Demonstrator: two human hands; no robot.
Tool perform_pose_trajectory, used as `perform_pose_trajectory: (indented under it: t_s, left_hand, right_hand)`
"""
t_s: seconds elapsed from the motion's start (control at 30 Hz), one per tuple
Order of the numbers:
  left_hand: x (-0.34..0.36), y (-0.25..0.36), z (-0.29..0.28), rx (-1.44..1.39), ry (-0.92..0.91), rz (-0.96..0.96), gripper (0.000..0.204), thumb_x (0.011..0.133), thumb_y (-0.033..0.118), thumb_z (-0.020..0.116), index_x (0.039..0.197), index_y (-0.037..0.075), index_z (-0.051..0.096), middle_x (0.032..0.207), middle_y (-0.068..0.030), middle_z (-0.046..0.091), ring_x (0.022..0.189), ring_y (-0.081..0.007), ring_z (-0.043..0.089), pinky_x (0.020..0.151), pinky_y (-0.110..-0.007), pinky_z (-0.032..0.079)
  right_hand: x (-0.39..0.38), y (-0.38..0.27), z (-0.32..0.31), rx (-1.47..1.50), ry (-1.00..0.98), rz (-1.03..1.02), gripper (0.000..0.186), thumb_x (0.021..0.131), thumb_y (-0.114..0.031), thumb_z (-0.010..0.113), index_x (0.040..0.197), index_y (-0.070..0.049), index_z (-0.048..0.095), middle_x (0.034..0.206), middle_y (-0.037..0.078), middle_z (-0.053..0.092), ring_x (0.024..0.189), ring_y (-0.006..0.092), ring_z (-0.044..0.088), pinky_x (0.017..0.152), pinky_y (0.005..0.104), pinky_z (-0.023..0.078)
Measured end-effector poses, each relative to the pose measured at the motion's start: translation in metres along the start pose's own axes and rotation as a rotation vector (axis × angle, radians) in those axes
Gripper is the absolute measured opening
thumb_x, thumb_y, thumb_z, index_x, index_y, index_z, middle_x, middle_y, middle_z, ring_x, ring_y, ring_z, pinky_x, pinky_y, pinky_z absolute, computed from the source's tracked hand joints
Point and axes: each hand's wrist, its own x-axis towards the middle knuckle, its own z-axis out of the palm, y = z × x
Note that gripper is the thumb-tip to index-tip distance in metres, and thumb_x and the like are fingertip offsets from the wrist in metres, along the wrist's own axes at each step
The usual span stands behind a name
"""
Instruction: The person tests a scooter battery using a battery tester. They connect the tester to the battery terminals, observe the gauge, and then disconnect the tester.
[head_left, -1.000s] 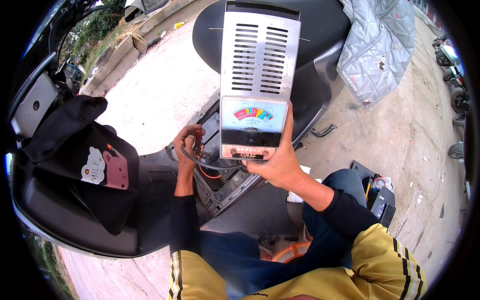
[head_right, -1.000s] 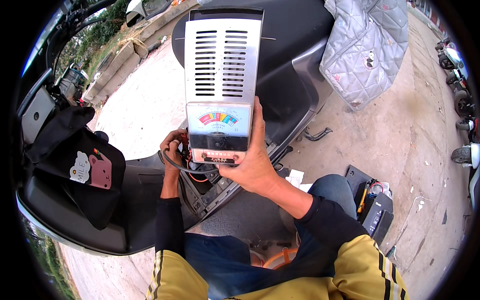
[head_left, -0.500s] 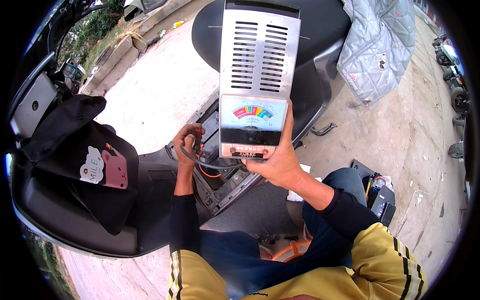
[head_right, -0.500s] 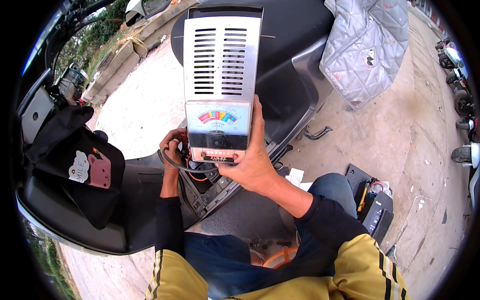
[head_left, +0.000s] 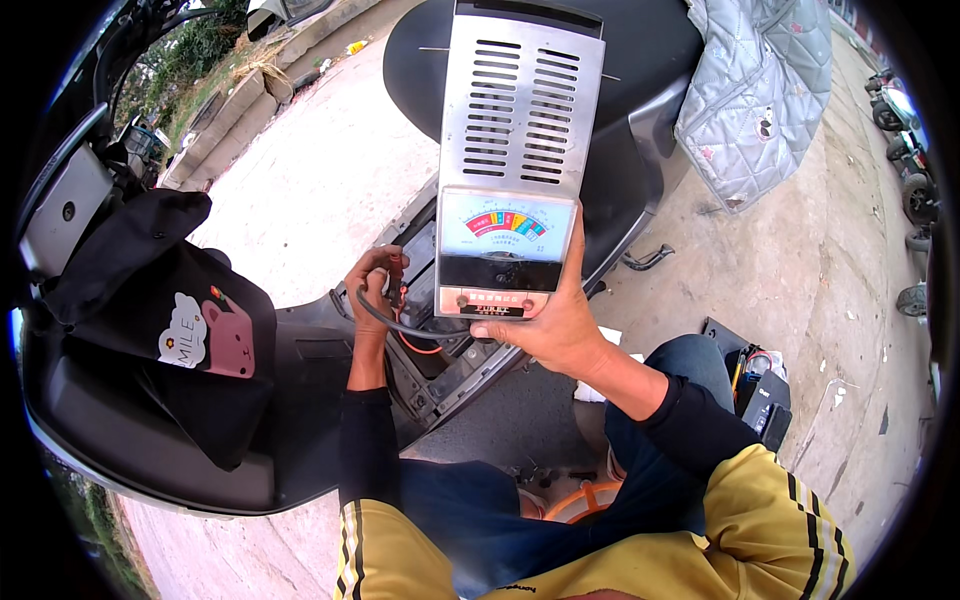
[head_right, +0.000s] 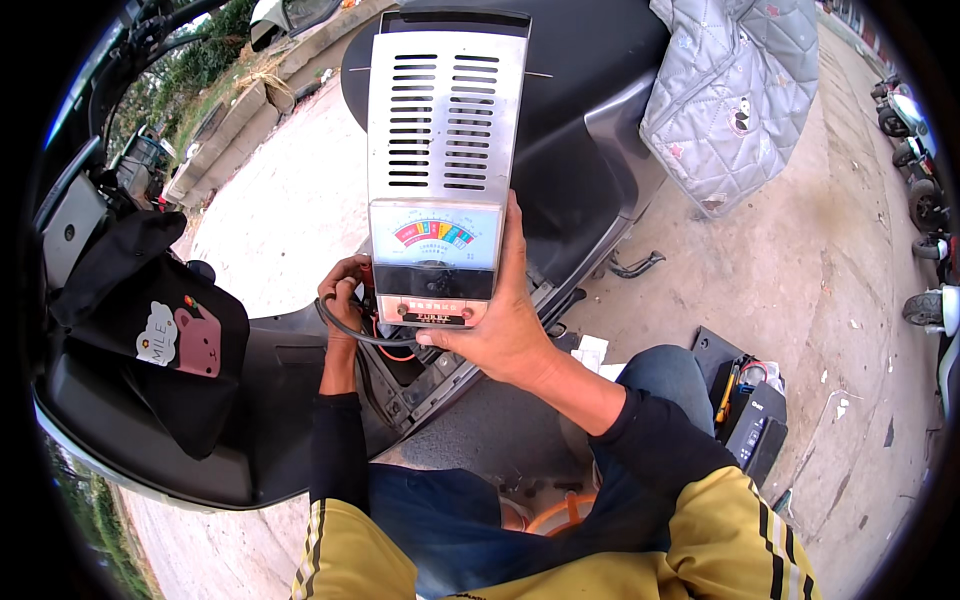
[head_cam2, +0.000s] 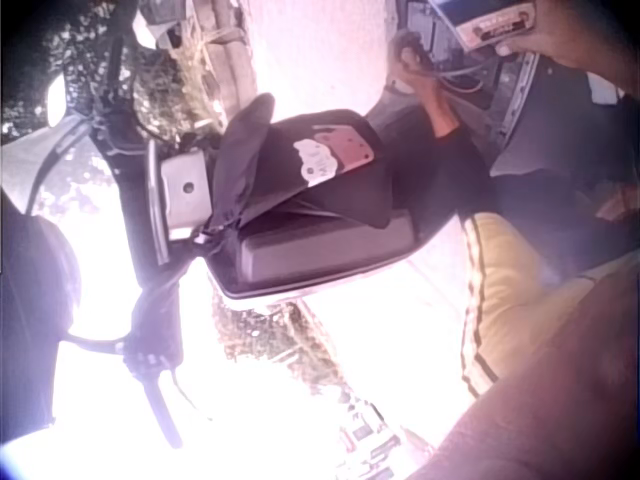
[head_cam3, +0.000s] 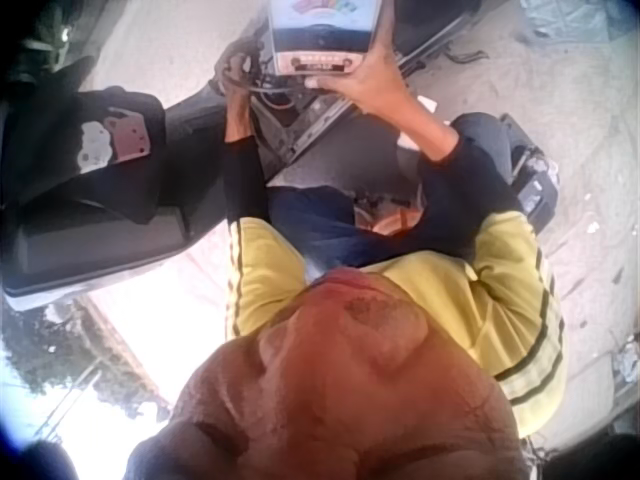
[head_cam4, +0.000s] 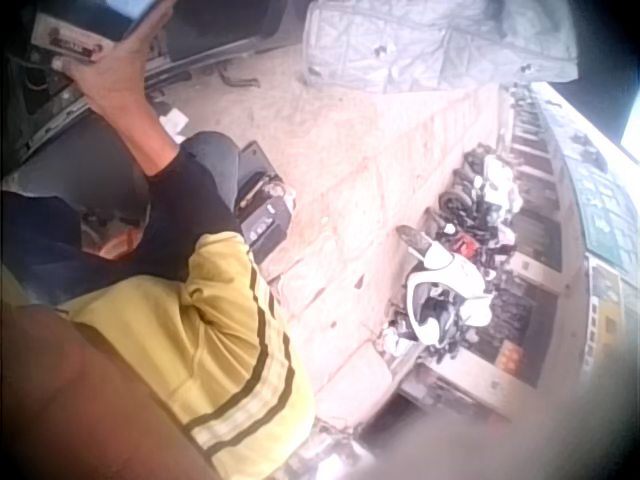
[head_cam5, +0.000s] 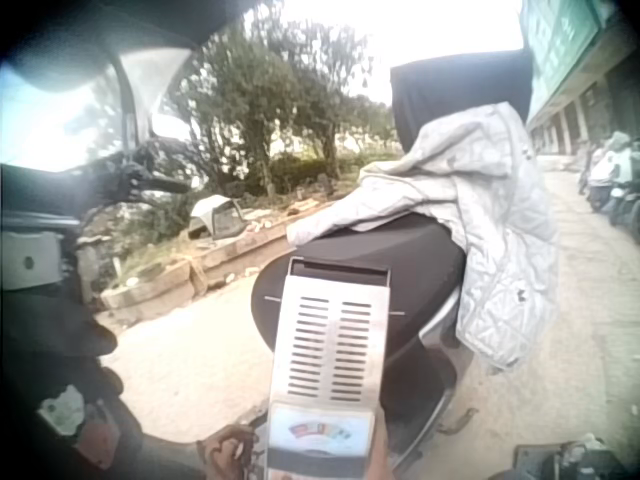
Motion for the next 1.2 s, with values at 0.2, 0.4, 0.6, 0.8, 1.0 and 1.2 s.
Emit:
perform_pose_trajectory:
  t_s: [0.2,0.4,0.6,0.8,1.0,1.2]
  left_hand:
    - [-0.0003,-0.0059,-0.003,0.003,-0.005,0.013,0.039,0.082,0.013,0.044,0.105,-0.006,0.069,0.09,-0.0124,0.071,0.08,-0.0153,0.062,0.075,-0.027,0.05]
    - [-0.0001,-0.0037,-0.0017,0.006,-0.011,0.012,0.039,0.082,0.013,0.044,0.104,-0.006,0.069,0.089,-0.0124,0.071,0.08,-0.0151,0.062,0.075,-0.026,0.05]
    - [-0.0008,-0.0009,0.0008,-0.006,0.006,0.006,0.039,0.082,0.013,0.044,0.104,-0.006,0.069,0.089,-0.0123,0.07,0.078,-0.0139,0.061,0.069,-0.025,0.049]
    - [-0.0001,-0.0023,0.0004,-0.001,-0.006,0.032,0.039,0.082,0.013,0.044,0.105,-0.005,0.07,0.089,-0.0122,0.07,0.076,-0.0127,0.061,0.061,-0.024,0.049]
    - [-0.0017,0.0011,0.0007,0.008,-0.001,-0.022,0.039,0.083,0.013,0.043,0.105,-0.004,0.07,0.089,-0.0116,0.07,0.069,-0.0104,0.061,0.046,-0.021,0.046]
    - [-0.0018,0.0005,0.0013,0.003,0.002,-0.019,0.039,0.083,0.012,0.042,0.105,-0.003,0.07,0.09,-0.0113,0.07,0.069,-0.0103,0.061,0.046,-0.021,0.046]
  right_hand:
    - [0.0006,-0.0015,-0.0001,-0.024,-0.013,-0.007,0.151,0.059,-0.001,0.094,0.158,-0.011,-0.019,0.162,0.018,0.012,0.146,0.0278,0.03,0.117,0.0407,0.036]
    - [-0.0002,0.0002,-0.0001,0.009,-0.017,0.002,0.151,0.059,0.0,0.093,0.157,-0.013,-0.021,0.161,0.018,0.014,0.146,0.0276,0.031,0.117,0.0409,0.037]
    - [0.0008,-0.0032,-0.0008,-0.046,-0.037,-0.04,0.152,0.059,0.0,0.093,0.157,-0.014,-0.022,0.161,0.018,0.017,0.145,0.028,0.033,0.116,0.0413,0.038]
    - [0.0006,-0.0026,-0.0007,-0.049,-0.031,-0.03,0.152,0.059,0.0,0.093,0.157,-0.014,-0.022,0.161,0.019,0.017,0.145,0.0282,0.033,0.116,0.0415,0.038]
    - [0.0002,-0.0014,-0.0012,-0.047,-0.032,-0.03,0.152,0.059,0.001,0.093,0.157,-0.014,-0.022,0.161,0.019,0.016,0.146,0.0282,0.032,0.116,0.0414,0.037]
    - [0.0003,-0.0021,-0.0009,-0.05,-0.022,-0.007,0.148,0.061,0.003,0.09,0.157,-0.013,-0.021,0.161,0.019,0.015,0.146,0.0289,0.032,0.117,0.0409,0.035]
